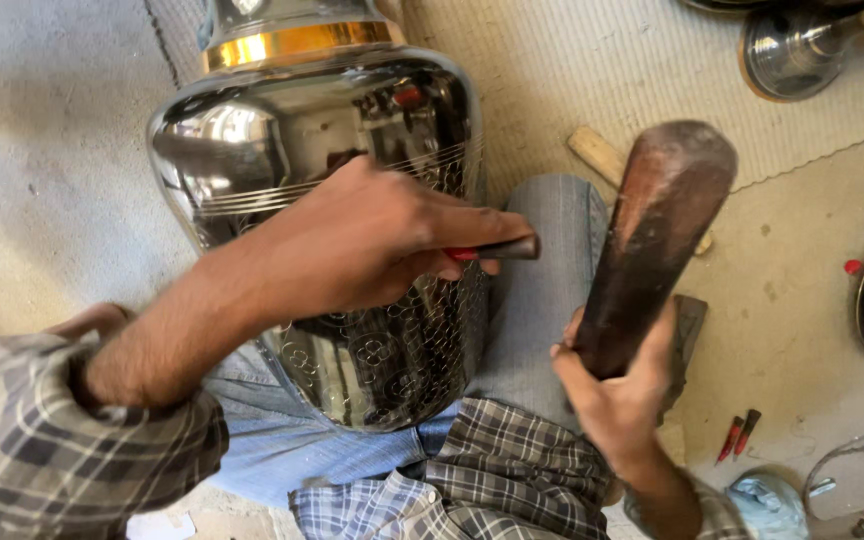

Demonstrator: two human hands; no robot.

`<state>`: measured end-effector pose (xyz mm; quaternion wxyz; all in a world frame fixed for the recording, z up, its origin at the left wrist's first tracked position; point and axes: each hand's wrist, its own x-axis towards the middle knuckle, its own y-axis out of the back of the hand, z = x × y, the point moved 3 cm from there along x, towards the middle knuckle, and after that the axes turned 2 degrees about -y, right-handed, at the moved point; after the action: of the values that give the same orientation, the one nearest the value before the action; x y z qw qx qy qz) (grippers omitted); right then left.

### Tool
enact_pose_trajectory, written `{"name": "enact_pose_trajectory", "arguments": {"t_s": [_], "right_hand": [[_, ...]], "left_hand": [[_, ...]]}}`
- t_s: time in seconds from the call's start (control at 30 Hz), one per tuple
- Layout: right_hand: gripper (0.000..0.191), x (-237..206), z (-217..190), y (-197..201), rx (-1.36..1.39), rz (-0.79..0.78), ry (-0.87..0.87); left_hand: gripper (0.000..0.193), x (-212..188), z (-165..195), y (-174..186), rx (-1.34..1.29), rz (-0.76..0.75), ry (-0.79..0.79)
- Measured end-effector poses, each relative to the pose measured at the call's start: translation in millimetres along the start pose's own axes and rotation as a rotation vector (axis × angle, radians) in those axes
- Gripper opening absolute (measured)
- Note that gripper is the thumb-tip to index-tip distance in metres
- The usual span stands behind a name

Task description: The person sits cross-legged on the floor with a large brass vase on their lap and hammers a small punch along a pre-drawn decorative pattern using a wooden mallet, moving the punch point by point to chase the design into the metal surface.

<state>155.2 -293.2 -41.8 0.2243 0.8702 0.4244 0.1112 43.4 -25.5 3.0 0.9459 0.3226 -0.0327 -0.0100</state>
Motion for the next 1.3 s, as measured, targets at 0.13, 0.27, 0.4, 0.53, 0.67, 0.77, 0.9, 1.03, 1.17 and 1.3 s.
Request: {"name": "enact_pose_trajectory", "arguments": {"t_s": [0.13, 0.27, 0.4, 0.53, 0.67, 0.77, 0.9, 1.03, 1.17, 1.3], "right_hand": [[0.091, -26, 15, -13, 0.146, 0.087, -0.114], [0.055, -39, 25, -19, -0.083, 0.045, -0.125], [0.090, -34, 29, -20, 0.232, 0.006, -0.182], [0.094, -29, 17, -12, 0.213, 0.137, -0.168], [0.099, -26, 6, -6, 0.449, 0.240, -0.116], [0.084, -20, 5, -8, -0.029, 0.141, 0.011], [0.079, -16, 19, -8, 0.089, 0.088, -0.133], [0.088, -17, 22, -7, 0.076, 0.058, -0.109], [0.105, -16, 20, -2, 0.477, 0.107, -0.051], [0.099, -4, 20, -1, 0.200, 0.045, 0.004]], "left_hand": [[0.049, 11, 4, 1, -0.003, -0.113, -0.060], [0.054, 17, 1, -4, -0.026, -0.293, 0.009], [0.047, 22, -5, 1, 0.021, -0.093, -0.050], [0.057, 26, -8, -1, -0.041, -0.195, -0.021], [0.061, 28, -9, 0, -0.051, -0.322, 0.030], [0.062, 26, -12, -3, 0.032, -0.427, 0.095], [0.056, 20, -9, -2, -0.165, -0.173, -0.007], [0.059, 7, 0, -2, 0.087, -0.028, -0.060], [0.052, 1, 5, 2, 0.067, 0.049, 0.029], [0.057, -4, 7, 5, 0.070, 0.133, 0.062]]}}
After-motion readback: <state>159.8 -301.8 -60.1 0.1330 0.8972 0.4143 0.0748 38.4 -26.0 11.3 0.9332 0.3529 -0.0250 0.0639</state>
